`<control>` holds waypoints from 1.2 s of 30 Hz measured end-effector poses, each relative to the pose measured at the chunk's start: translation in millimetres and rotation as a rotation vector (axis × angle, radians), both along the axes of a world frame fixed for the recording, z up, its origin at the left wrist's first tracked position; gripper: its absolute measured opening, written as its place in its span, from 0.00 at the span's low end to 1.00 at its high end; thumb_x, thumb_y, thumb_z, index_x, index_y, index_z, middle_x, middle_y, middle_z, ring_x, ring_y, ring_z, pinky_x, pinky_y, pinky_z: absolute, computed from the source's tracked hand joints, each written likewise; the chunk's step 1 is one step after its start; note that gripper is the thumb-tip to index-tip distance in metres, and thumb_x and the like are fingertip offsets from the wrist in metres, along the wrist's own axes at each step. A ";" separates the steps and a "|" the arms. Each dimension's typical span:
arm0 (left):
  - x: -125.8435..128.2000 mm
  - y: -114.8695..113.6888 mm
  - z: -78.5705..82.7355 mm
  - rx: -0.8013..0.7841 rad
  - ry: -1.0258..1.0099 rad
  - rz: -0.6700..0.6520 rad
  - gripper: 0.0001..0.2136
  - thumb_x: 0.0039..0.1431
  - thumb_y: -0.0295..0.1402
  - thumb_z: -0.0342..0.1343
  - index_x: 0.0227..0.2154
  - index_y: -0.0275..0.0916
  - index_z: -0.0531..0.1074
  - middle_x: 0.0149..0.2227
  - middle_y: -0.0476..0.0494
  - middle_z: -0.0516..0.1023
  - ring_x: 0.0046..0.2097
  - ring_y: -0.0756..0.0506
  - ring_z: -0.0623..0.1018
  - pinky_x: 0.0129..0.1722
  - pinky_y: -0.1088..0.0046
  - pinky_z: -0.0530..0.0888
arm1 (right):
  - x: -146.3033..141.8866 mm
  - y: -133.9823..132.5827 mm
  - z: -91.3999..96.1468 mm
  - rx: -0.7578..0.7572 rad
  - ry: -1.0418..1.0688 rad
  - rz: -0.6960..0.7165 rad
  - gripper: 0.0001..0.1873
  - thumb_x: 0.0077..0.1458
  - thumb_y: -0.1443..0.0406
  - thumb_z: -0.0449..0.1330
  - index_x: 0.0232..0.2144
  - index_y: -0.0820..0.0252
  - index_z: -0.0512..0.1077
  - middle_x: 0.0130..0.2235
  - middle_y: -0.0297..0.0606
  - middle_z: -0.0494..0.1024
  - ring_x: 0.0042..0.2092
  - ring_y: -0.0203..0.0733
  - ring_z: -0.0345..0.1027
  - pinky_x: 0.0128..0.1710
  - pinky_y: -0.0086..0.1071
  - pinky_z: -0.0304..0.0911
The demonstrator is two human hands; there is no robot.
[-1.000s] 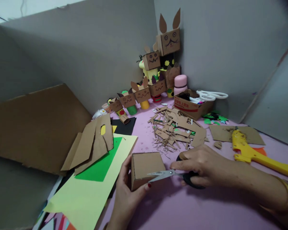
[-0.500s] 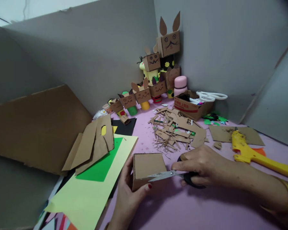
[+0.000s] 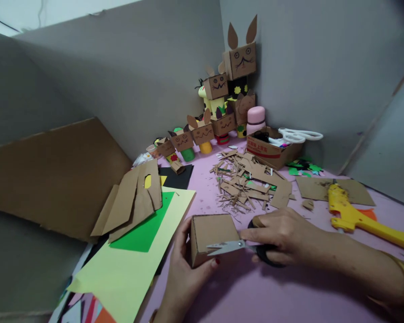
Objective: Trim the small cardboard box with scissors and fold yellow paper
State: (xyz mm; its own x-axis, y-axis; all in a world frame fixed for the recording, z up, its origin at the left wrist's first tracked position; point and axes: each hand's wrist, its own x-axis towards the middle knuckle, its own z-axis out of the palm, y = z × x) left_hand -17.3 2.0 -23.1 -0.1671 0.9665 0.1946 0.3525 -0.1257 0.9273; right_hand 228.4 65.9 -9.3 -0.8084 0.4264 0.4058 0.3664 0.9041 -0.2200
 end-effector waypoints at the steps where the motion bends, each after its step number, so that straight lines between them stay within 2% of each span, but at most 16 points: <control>1: -0.1 0.0 -0.5 0.001 0.005 0.009 0.39 0.36 0.42 0.68 0.54 0.39 0.62 0.55 0.35 0.69 0.57 0.33 0.68 0.54 0.57 0.68 | -0.3 -1.1 0.3 0.014 0.004 -0.021 0.13 0.58 0.60 0.53 0.43 0.54 0.71 0.28 0.35 0.74 0.27 0.35 0.64 0.24 0.30 0.47; 6: -0.3 0.1 -4.9 -0.003 -0.015 0.011 0.39 0.37 0.40 0.67 0.55 0.39 0.60 0.56 0.35 0.68 0.58 0.33 0.67 0.54 0.57 0.68 | -2.8 -4.5 -0.4 0.108 0.016 -0.065 0.13 0.57 0.61 0.54 0.44 0.55 0.71 0.28 0.35 0.75 0.26 0.35 0.64 0.25 0.31 0.47; 13: 1.2 -3.0 -6.3 0.001 -0.004 -0.011 0.39 0.39 0.37 0.67 0.56 0.40 0.58 0.57 0.34 0.67 0.57 0.33 0.68 0.52 0.57 0.70 | -6.2 -7.4 -1.0 0.241 -0.004 -0.075 0.11 0.60 0.62 0.50 0.37 0.58 0.71 0.22 0.33 0.73 0.22 0.34 0.61 0.23 0.33 0.44; 18: 2.8 -3.9 -6.4 0.004 0.017 -0.029 0.39 0.40 0.39 0.67 0.56 0.41 0.58 0.57 0.35 0.66 0.57 0.34 0.68 0.54 0.58 0.69 | -6.4 -7.9 -2.2 0.212 0.022 -0.034 0.13 0.62 0.63 0.48 0.35 0.59 0.71 0.21 0.32 0.73 0.20 0.33 0.60 0.22 0.31 0.46; 20: 2.2 -3.6 -8.5 0.035 0.045 -0.018 0.38 0.41 0.39 0.66 0.56 0.41 0.57 0.57 0.35 0.65 0.56 0.35 0.68 0.53 0.58 0.69 | -6.2 -6.2 -3.0 0.086 0.053 -0.008 0.13 0.62 0.61 0.49 0.36 0.59 0.72 0.23 0.33 0.74 0.21 0.33 0.62 0.23 0.29 0.48; 22: 0.1 -2.9 -11.0 0.119 0.148 0.035 0.37 0.44 0.37 0.65 0.57 0.42 0.56 0.57 0.36 0.64 0.56 0.36 0.68 0.53 0.57 0.68 | -6.3 -3.2 -4.6 -0.120 0.122 -0.030 0.12 0.60 0.59 0.52 0.35 0.59 0.73 0.24 0.34 0.75 0.24 0.33 0.64 0.24 0.27 0.52; 25: -4.5 -1.7 -12.3 0.348 0.413 0.128 0.36 0.45 0.32 0.64 0.57 0.43 0.55 0.54 0.37 0.64 0.55 0.38 0.67 0.54 0.55 0.66 | -8.3 2.6 -9.7 -0.436 0.230 -0.165 0.11 0.55 0.57 0.58 0.34 0.59 0.74 0.26 0.33 0.73 0.27 0.34 0.64 0.26 0.25 0.55; 28: -7.7 -0.7 -8.7 0.554 0.637 0.171 0.36 0.44 0.28 0.63 0.57 0.42 0.55 0.51 0.37 0.64 0.53 0.38 0.66 0.52 0.55 0.66 | -14.1 5.6 -16.6 -0.651 0.304 -0.257 0.14 0.50 0.56 0.62 0.36 0.59 0.73 0.25 0.30 0.69 0.27 0.34 0.60 0.27 0.26 0.54; 30: -8.1 -0.4 -4.9 0.620 0.727 0.195 0.36 0.44 0.25 0.62 0.58 0.41 0.55 0.50 0.36 0.64 0.52 0.37 0.66 0.51 0.54 0.66 | -20.1 3.5 -19.7 -0.832 0.371 -0.244 0.16 0.47 0.56 0.64 0.36 0.59 0.72 0.23 0.28 0.65 0.26 0.33 0.56 0.26 0.26 0.52; 33: -7.0 -0.1 -0.7 0.683 0.820 0.234 0.36 0.45 0.23 0.61 0.58 0.41 0.55 0.50 0.35 0.64 0.52 0.36 0.65 0.52 0.53 0.64 | -31.0 -5.6 -19.7 -1.199 0.472 -0.179 0.21 0.45 0.54 0.65 0.37 0.60 0.68 0.21 0.24 0.59 0.23 0.30 0.52 0.22 0.25 0.49; 36: -4.9 -0.4 0.3 0.733 0.890 0.272 0.37 0.47 0.22 0.60 0.60 0.43 0.53 0.50 0.36 0.64 0.52 0.36 0.65 0.52 0.54 0.62 | -41.7 -17.3 -16.7 -1.433 0.533 -0.109 0.26 0.41 0.52 0.67 0.38 0.59 0.65 0.20 0.23 0.62 0.21 0.30 0.55 0.21 0.25 0.52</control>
State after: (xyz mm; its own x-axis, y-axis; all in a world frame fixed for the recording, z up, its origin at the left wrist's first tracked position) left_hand -22.1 1.6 -22.9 0.1247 0.5294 0.8391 0.9347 -0.3465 0.0797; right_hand 186.7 48.5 -25.9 -0.6468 0.7453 -0.1619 0.0127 -0.2017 -0.9794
